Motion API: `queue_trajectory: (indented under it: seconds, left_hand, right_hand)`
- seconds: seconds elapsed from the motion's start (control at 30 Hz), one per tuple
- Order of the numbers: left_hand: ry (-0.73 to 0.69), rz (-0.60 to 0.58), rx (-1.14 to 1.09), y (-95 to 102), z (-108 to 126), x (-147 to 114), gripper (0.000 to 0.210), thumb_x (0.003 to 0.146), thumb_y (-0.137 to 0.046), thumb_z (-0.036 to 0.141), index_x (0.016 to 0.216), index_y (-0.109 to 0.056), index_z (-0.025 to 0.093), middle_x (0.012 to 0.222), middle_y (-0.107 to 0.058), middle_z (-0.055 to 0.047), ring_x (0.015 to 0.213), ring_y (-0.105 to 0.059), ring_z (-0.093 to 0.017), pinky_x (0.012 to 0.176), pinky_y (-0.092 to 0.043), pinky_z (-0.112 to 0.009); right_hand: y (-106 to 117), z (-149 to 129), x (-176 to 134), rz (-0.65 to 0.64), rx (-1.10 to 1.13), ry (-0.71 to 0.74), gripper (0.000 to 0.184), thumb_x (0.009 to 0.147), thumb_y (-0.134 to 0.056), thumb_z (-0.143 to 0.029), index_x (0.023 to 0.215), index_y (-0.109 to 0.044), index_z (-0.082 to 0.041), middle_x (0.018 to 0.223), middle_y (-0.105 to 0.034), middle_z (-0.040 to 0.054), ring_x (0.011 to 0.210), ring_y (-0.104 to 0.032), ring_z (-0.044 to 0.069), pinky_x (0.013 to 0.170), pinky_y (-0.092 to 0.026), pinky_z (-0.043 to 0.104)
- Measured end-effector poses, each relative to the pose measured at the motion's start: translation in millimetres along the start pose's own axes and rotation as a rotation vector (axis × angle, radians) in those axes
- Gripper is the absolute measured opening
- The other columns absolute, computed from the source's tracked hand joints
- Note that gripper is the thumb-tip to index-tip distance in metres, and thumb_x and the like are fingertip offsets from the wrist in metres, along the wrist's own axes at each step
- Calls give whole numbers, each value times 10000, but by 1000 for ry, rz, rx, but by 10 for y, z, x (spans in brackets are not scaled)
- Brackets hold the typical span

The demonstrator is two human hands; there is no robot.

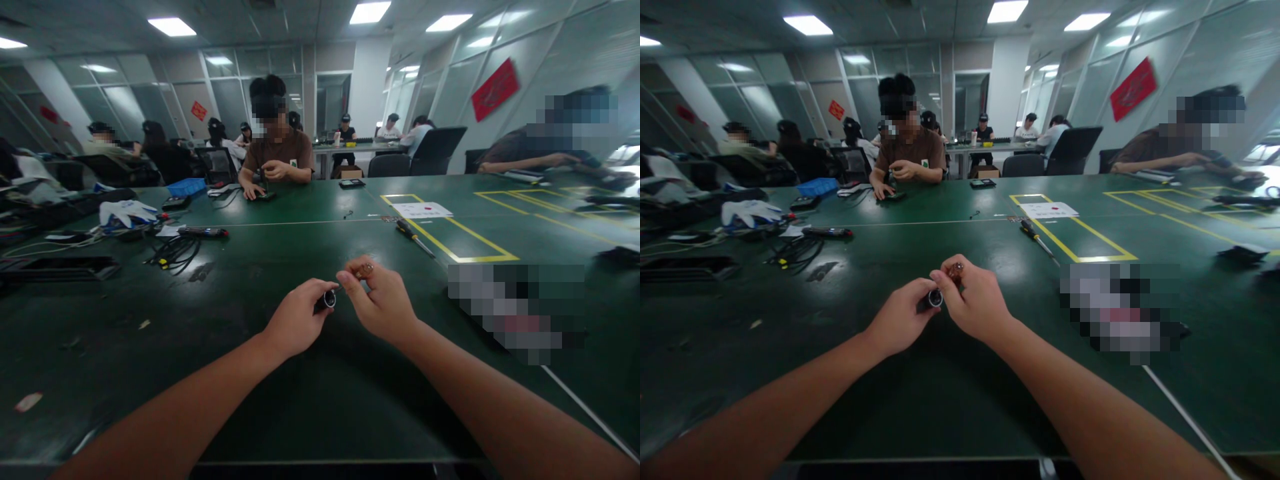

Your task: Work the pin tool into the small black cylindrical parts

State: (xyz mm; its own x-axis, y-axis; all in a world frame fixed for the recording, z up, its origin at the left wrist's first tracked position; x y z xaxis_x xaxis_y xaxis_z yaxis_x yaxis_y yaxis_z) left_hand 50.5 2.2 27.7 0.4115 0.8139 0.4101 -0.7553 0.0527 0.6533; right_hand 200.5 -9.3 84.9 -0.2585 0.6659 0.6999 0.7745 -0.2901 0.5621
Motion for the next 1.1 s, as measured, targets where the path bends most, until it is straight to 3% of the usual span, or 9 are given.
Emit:
queue_trajectory:
  seconds: [0.27,0.53,0.77,1.1]
  left_hand:
    - [-30,30,11,8,-29,15,371,851,-686,47,1176,-678,225,1145,-698,-27,1065,-660,-200,983,-526,-352]
    - [-15,42,6,33,-29,19,431,853,-690,52,1245,-663,229,1218,-697,-36,1130,-656,-206,1030,-526,-378]
    - [4,11,19,32,-4,16,420,858,-674,45,1233,-665,233,1213,-696,-33,1114,-655,-205,1023,-528,-378]
    - [-6,20,17,47,-21,20,433,854,-675,50,1248,-660,230,1228,-694,-43,1132,-655,-214,1038,-524,-387]
  right_hand:
    - [-10,0,4,2,-41,29,179,988,-549,-326,865,-580,-199,662,-612,-12,574,-583,135,584,-390,257]
    - [60,15,-17,119,3,-53,249,1006,-530,-362,812,-568,-211,628,-585,-23,547,-568,128,572,-393,252]
    - [-2,27,-4,37,15,-92,257,1006,-533,-365,809,-576,-206,630,-593,-21,556,-571,127,565,-384,248]
    - [7,39,-6,44,11,-120,271,1006,-528,-380,800,-573,-210,630,-604,-13,561,-575,136,576,-393,260]
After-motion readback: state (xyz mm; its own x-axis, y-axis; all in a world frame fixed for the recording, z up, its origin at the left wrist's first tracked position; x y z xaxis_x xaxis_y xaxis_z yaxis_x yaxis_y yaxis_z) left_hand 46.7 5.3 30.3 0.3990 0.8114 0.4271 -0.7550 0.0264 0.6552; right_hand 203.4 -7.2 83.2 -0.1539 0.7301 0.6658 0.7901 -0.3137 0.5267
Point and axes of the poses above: each hand's wrist, its own x-axis towards the middle knuckle, its own y-axis out of the back of the hand, z = x × y, the point moved 5 cm from there along x, towards the middle knuckle
